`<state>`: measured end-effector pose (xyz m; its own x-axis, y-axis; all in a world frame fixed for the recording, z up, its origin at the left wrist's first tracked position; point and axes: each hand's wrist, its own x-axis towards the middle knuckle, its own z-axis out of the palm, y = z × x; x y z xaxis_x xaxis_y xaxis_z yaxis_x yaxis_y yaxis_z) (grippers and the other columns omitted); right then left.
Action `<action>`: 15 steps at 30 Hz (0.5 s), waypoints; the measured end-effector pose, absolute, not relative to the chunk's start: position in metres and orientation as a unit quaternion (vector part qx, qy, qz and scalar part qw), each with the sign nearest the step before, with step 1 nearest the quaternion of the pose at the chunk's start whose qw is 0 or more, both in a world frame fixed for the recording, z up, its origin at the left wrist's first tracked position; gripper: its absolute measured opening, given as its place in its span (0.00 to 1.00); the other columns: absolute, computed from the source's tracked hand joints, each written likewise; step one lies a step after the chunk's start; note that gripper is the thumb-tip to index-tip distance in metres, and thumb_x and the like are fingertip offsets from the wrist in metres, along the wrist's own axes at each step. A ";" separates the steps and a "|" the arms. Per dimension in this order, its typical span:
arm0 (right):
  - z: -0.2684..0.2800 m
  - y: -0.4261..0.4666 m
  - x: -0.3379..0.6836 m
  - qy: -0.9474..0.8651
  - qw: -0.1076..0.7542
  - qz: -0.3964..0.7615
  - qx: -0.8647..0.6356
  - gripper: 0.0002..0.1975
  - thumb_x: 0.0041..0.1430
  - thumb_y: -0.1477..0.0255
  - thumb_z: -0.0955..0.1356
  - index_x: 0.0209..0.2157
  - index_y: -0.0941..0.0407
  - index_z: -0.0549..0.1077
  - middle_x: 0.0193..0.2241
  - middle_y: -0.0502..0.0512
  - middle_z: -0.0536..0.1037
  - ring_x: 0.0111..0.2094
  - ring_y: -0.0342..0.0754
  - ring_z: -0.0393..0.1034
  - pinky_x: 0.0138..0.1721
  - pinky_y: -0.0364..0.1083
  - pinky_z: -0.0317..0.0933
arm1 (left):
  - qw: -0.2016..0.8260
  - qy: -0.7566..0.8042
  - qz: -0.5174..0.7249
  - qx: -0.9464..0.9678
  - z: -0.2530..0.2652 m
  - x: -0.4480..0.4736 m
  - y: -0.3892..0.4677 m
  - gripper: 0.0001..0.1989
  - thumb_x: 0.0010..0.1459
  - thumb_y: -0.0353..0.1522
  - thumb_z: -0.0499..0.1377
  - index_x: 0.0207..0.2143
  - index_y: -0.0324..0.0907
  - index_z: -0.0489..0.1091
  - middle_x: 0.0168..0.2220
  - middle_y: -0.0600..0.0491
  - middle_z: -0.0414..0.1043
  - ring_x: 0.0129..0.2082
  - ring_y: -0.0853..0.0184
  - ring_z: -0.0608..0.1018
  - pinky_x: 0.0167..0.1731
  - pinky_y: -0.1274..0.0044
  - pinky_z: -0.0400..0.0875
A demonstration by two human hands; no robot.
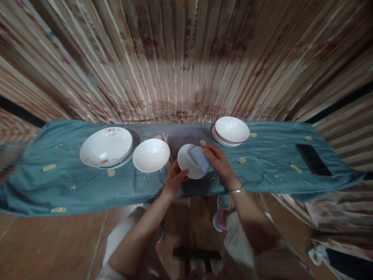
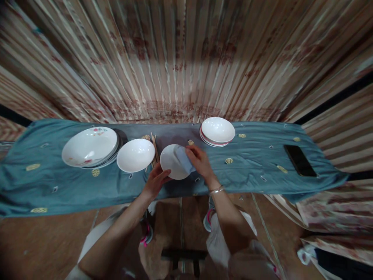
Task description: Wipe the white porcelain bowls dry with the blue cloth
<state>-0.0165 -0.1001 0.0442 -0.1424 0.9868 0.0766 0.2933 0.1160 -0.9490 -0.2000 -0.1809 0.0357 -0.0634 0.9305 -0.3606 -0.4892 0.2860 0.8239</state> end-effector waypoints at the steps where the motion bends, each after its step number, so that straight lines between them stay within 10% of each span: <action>1: 0.041 -0.104 -0.022 -0.663 0.386 0.403 -0.499 0.19 0.61 0.57 0.66 0.44 0.56 0.77 0.38 0.56 0.82 0.37 0.49 0.76 0.40 0.47 0.70 | 0.644 0.476 0.552 0.233 0.035 -0.200 -0.181 0.35 0.41 0.35 0.73 0.54 0.45 0.71 0.40 0.51 0.80 0.41 0.60 0.81 0.39 0.69 0.79; 8: 0.026 -0.120 -0.033 -0.834 0.294 0.211 -0.416 0.21 0.66 0.67 0.64 0.59 0.56 0.70 0.61 0.64 0.71 0.64 0.55 0.63 0.65 0.59 0.57 | 0.623 0.488 0.561 0.243 0.031 -0.206 -0.178 0.39 0.40 0.36 0.73 0.57 0.45 0.68 0.40 0.52 0.80 0.40 0.60 0.81 0.34 0.73 0.79; 15: 0.031 -0.116 -0.032 -0.876 0.238 0.137 -0.397 0.18 0.69 0.71 0.62 0.56 0.57 0.74 0.59 0.63 0.74 0.61 0.56 0.65 0.63 0.58 0.59 | 0.619 0.491 0.554 0.260 0.030 -0.208 -0.174 0.39 0.42 0.40 0.73 0.58 0.47 0.68 0.41 0.51 0.80 0.40 0.58 0.81 0.35 0.71 0.80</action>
